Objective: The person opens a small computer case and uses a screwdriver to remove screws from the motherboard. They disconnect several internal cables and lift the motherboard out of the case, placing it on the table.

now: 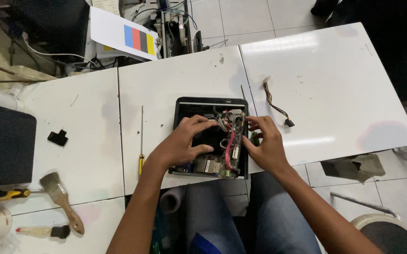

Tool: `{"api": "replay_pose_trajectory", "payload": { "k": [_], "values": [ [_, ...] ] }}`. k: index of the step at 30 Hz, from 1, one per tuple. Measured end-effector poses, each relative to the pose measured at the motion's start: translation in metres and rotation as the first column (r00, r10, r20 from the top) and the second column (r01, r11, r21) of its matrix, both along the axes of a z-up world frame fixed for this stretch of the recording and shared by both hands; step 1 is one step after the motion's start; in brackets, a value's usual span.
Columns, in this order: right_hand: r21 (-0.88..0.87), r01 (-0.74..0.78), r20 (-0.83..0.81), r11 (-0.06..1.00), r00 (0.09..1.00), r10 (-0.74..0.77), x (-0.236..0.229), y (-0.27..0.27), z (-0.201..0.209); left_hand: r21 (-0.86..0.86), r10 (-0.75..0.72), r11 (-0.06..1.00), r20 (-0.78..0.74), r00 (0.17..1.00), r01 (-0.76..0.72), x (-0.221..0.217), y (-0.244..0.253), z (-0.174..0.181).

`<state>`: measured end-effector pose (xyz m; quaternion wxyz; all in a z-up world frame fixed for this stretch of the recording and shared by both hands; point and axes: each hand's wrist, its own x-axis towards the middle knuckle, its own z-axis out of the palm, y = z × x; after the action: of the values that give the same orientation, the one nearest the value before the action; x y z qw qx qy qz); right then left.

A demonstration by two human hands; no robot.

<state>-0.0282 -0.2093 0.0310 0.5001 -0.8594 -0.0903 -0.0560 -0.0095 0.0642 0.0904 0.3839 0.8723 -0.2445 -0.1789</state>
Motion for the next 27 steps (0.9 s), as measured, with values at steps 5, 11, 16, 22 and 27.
{"api": "replay_pose_trajectory", "payload": {
  "k": [5,11,16,22,27],
  "values": [
    [0.188,0.087,-0.272,0.978,0.962,-0.033,0.008,-0.01,-0.014,-0.039,0.036,0.999,-0.01,0.999,-0.036,-0.006,0.001,-0.003],
    [0.265,0.244,-0.521,0.933,0.85,-0.074,0.015,0.0,0.008,-0.075,0.057,0.996,0.041,0.998,-0.054,-0.007,-0.001,-0.01],
    [0.393,0.266,-0.58,0.88,0.815,0.013,0.02,0.003,0.023,-0.286,0.198,0.945,0.112,0.974,-0.159,-0.014,-0.013,-0.014],
    [0.399,0.302,-0.599,0.866,0.801,-0.003,0.029,0.001,0.021,-0.395,0.331,0.884,0.151,0.931,-0.25,-0.017,-0.022,-0.025],
    [0.344,0.262,-0.556,0.902,0.831,-0.029,0.046,-0.007,0.014,-0.378,0.433,0.857,0.158,0.887,-0.351,-0.021,-0.009,-0.029]
  ]
}}
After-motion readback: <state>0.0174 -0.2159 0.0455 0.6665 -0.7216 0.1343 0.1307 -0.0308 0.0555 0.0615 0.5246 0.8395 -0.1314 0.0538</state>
